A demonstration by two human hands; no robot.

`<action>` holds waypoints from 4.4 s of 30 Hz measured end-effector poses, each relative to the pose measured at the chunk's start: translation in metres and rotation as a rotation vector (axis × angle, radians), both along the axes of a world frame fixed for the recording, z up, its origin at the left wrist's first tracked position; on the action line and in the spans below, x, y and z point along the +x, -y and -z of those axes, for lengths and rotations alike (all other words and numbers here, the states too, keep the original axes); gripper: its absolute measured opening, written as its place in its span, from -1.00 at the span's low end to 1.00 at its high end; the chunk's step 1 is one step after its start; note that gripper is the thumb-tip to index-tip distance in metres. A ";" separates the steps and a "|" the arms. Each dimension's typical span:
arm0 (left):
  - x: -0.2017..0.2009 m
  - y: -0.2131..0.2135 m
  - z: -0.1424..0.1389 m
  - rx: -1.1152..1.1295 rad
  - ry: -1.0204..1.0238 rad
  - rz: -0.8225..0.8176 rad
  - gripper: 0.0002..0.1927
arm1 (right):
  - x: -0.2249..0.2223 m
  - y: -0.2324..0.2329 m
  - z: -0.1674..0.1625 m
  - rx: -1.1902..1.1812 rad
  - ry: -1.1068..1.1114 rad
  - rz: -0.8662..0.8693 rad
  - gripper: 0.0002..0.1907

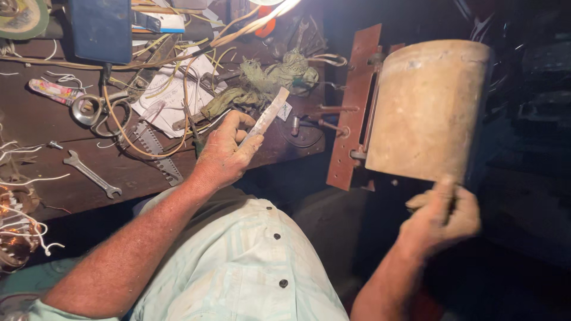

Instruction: The person cleans the interior slots of a cylindrical motor stator using pliers to pull out debris and a flat metal tool to scrape the surfaces. The stator is held in a vise on a cluttered workbench under a single light bulb.

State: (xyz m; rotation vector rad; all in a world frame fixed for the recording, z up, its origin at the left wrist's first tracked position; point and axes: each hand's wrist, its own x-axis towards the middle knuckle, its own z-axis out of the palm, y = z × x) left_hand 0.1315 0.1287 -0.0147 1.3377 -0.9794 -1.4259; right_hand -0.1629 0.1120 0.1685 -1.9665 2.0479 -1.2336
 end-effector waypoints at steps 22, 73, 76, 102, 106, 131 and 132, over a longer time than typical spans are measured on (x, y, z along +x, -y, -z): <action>-0.017 0.002 -0.009 -0.145 0.068 0.153 -0.56 | 0.031 0.096 -0.049 0.082 -0.128 -0.640 -0.81; -0.035 0.100 -0.006 -0.087 0.521 0.028 -0.22 | 0.006 0.191 -0.037 0.099 -0.074 -0.524 -0.82; -0.059 0.117 -0.019 -0.329 0.421 0.049 -0.29 | 0.007 0.191 -0.036 0.097 -0.048 -0.522 -0.83; -0.067 0.159 -0.003 -0.272 0.158 -0.105 -0.66 | 0.027 0.190 -0.044 0.071 -0.132 -0.438 -0.80; -0.048 0.127 0.025 -0.260 0.272 -0.255 -0.67 | 0.028 0.190 -0.043 0.072 -0.126 -0.466 -0.75; -0.050 0.108 0.007 -0.419 0.176 0.264 -0.86 | 0.012 0.200 -0.053 0.154 -0.130 -0.578 -0.84; -0.051 0.107 0.007 -0.432 0.173 0.260 -0.84 | 0.010 0.199 -0.053 0.158 -0.103 -0.571 -0.85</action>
